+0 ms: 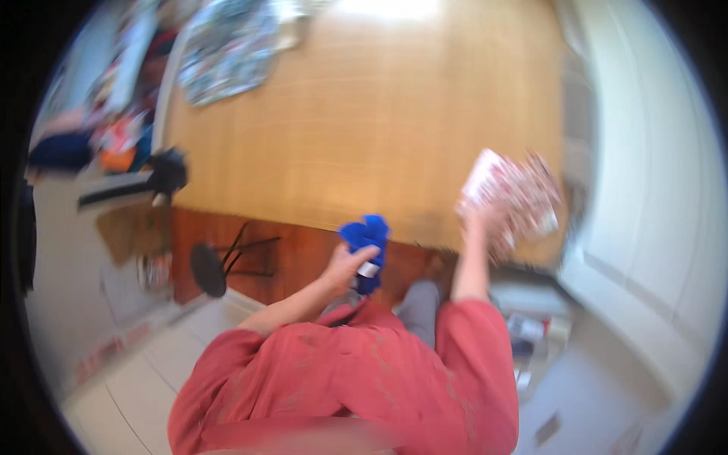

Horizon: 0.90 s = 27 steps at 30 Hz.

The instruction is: The person takes a cloth from a closet, then walks through the house and wipes doors, walls, and wardrobe panels with the cloth.

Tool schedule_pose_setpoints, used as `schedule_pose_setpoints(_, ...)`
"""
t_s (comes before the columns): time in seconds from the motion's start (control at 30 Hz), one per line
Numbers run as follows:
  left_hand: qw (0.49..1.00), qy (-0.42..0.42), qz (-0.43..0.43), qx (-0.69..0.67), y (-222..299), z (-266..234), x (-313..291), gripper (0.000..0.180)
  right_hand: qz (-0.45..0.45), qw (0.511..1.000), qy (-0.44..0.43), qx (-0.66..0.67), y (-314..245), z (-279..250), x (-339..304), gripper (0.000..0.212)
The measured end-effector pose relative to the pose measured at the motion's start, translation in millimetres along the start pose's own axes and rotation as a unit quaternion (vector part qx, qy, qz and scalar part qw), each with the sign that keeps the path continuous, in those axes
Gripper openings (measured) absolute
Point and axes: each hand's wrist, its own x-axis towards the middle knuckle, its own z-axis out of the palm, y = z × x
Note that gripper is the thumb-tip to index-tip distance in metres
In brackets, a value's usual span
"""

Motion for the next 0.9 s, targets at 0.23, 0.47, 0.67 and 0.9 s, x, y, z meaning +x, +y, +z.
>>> schedule_pose_setpoints(0.23,0.998,-0.016,-0.058,0.013,-18,-9,26,0.038,0.043,0.995,0.007,-0.087,45,33,21,0.111)
schedule_pose_setpoints(0.47,0.996,-0.032,-0.081,0.027,-16,-9,25,0.035,-0.080,0.964,0.143,0.212,139,20,44,0.077)
schedule_pose_setpoints(0.67,0.997,-0.034,-0.047,0.056,-8,16,38,0.033,-0.137,0.989,0.031,0.049,65,12,17,0.086)
schedule_pose_setpoints(0.9,0.993,-0.098,-0.059,0.041,5,50,42,0.032,0.203,0.920,0.250,0.222,199,22,91,0.072)
